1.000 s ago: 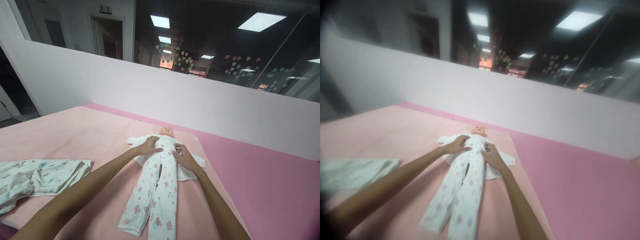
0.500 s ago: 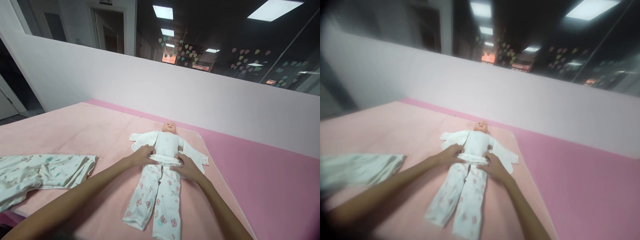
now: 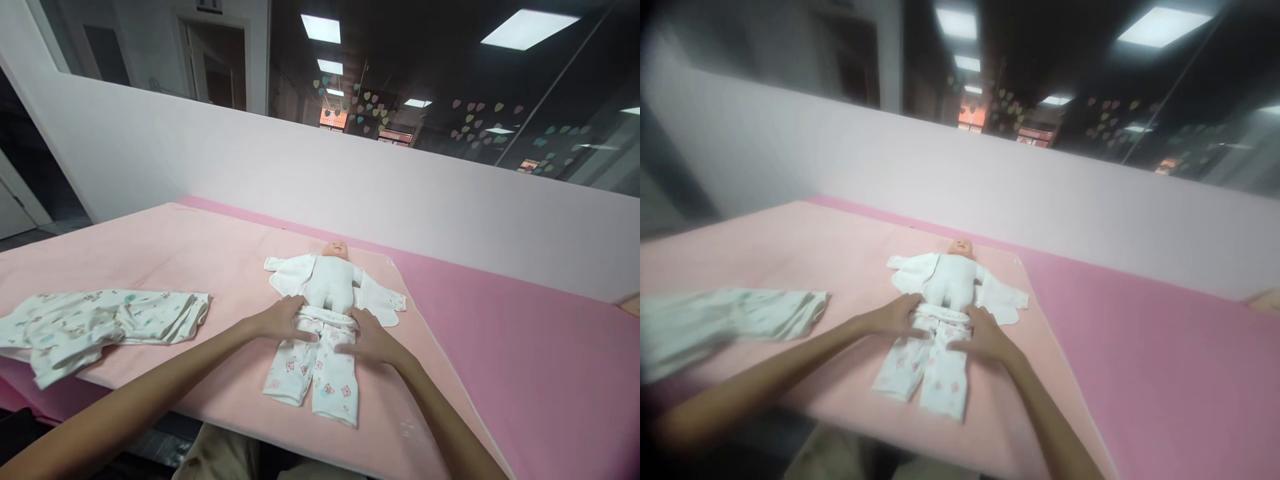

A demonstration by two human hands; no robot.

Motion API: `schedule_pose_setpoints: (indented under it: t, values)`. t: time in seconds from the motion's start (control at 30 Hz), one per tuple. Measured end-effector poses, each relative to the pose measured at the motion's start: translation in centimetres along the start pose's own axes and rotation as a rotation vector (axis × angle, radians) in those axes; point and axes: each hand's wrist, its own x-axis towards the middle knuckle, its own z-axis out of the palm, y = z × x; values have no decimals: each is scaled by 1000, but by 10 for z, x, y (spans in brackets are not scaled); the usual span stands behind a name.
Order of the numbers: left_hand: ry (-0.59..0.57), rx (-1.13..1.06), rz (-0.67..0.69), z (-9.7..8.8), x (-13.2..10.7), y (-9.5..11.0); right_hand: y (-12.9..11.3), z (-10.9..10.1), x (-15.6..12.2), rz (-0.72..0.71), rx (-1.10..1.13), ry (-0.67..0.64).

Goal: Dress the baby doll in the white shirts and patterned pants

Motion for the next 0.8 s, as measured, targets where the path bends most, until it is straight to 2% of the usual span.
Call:
schedule_pose_setpoints:
  t: [0.13, 0.23, 0.37, 0.5, 0.6, 0.7, 0.8]
  values:
    - [-58, -14, -36, -4, -21, 10, -8, 3, -10, 34, -62, -36]
    - [-41, 27, -24, -2, -30, 16, -16, 8, -16, -5, -144, -34]
    - [-3, 123, 66, 5, -45, 24, -26, 12, -29, -110, -201, -38]
    - [34, 214, 69, 12, -65, 32, -31, 18, -45, -113, -211, -16]
    - [67, 262, 88, 20, -78, 36, -33, 26, -54, -112, -229, 7]
    - [105, 321, 132, 26, -92, 40, -36, 40, -67, -200, -278, 42]
    - [139, 419, 170, 31, -111, 48, -41, 57, -89, -306, -382, 167]
